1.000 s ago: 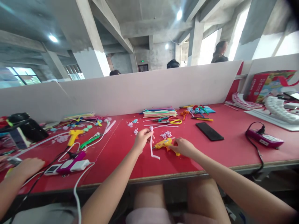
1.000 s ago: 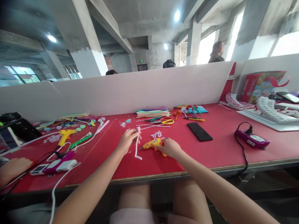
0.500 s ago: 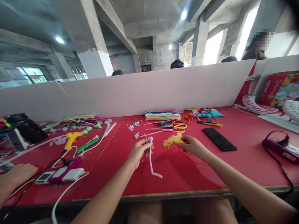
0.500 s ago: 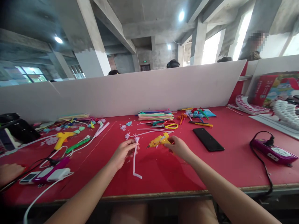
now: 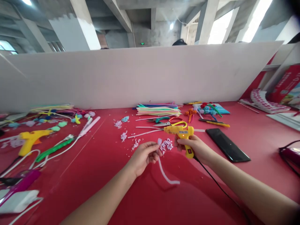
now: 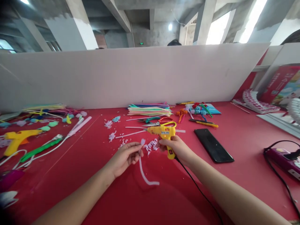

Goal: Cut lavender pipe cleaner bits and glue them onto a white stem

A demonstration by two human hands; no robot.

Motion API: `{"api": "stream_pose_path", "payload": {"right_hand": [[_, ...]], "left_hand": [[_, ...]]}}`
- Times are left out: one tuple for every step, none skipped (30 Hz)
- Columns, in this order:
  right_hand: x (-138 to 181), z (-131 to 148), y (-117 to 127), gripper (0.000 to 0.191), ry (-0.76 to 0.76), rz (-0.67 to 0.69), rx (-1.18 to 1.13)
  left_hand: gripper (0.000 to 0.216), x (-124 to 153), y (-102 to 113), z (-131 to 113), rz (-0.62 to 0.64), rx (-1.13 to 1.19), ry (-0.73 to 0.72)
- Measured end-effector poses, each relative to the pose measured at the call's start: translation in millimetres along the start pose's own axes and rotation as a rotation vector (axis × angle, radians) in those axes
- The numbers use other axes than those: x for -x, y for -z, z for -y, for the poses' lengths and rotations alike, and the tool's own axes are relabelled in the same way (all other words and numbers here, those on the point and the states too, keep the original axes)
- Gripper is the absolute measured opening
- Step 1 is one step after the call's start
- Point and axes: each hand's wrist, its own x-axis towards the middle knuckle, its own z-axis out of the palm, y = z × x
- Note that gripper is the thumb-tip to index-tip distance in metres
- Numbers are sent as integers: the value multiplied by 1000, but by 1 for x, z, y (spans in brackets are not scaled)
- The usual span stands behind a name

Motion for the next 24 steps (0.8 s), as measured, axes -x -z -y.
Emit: {"api": "stream_pose_path", "payload": {"right_hand": [[0, -6, 2, 22, -1, -16, -19], [1, -12, 4, 23, -5, -35, -36], [3, -17, 6, 24, -10, -51, -44], [5, -20, 7, 24, -13, -64, -42], [8, -22, 7, 25, -7, -72, -11], [11, -23, 7, 25, 3, -68, 46], [14, -23, 6, 25, 22, -63, 120], [18, -22, 5, 26, 40, -59, 180], [22, -22, 3, 27, 46, -53, 218], [26, -22, 1, 28, 41, -42, 238], [29, -22, 0, 29, 32, -19, 247], [32, -23, -2, 29, 16, 13, 252], [34, -24, -3, 30, -1, 38, 263], [36, -25, -4, 30, -17, 61, 283], [38, -26, -4, 30, -30, 72, 306], [39, -27, -5, 30, -39, 69, 327], [39, -27, -5, 30, -44, 61, 339], [39, -27, -5, 30, -47, 47, 340], [39, -27, -5, 30, -49, 28, 330], [39, -27, -5, 30, -55, 13, 317], [39, -26, -6, 30, -63, 0, 307], [39, -25, -6, 30, -71, -8, 301], [38, -24, -6, 29, -78, -16, 298], [38, -23, -7, 29, -84, -19, 296]], "left_hand": [[17, 1, 1, 3, -5, 7, 15], [18, 2, 2, 5, -14, 16, 44], [18, 3, 3, 6, -22, 22, 69], [18, 4, 4, 6, -27, 29, 81], [18, 5, 5, 6, -31, 37, 79], [19, 6, 6, 6, -33, 41, 70], [19, 6, 6, 5, -38, 44, 55], [18, 6, 7, 5, -48, 50, 43], [18, 5, 7, 6, -60, 58, 38], [16, 5, 8, 7, -77, 72, 41], [15, 4, 8, 8, -93, 90, 51], [13, 4, 8, 9, -108, 110, 65], [12, 4, 8, 10, -114, 126, 77], [11, 4, 7, 10, -120, 142, 92], [11, 4, 7, 11, -125, 160, 109], [11, 4, 6, 11, -130, 178, 126], [11, 4, 5, 11, -135, 196, 142], [11, 4, 4, 11, -138, 212, 154], [12, 5, 3, 10, -139, 223, 163], [13, 5, 3, 10, -136, 229, 166], [13, 6, 2, 9, -131, 231, 169], [14, 6, 2, 9, -127, 230, 170], [13, 6, 2, 9, -126, 230, 172], [13, 6, 2, 9, -127, 230, 174]]}}
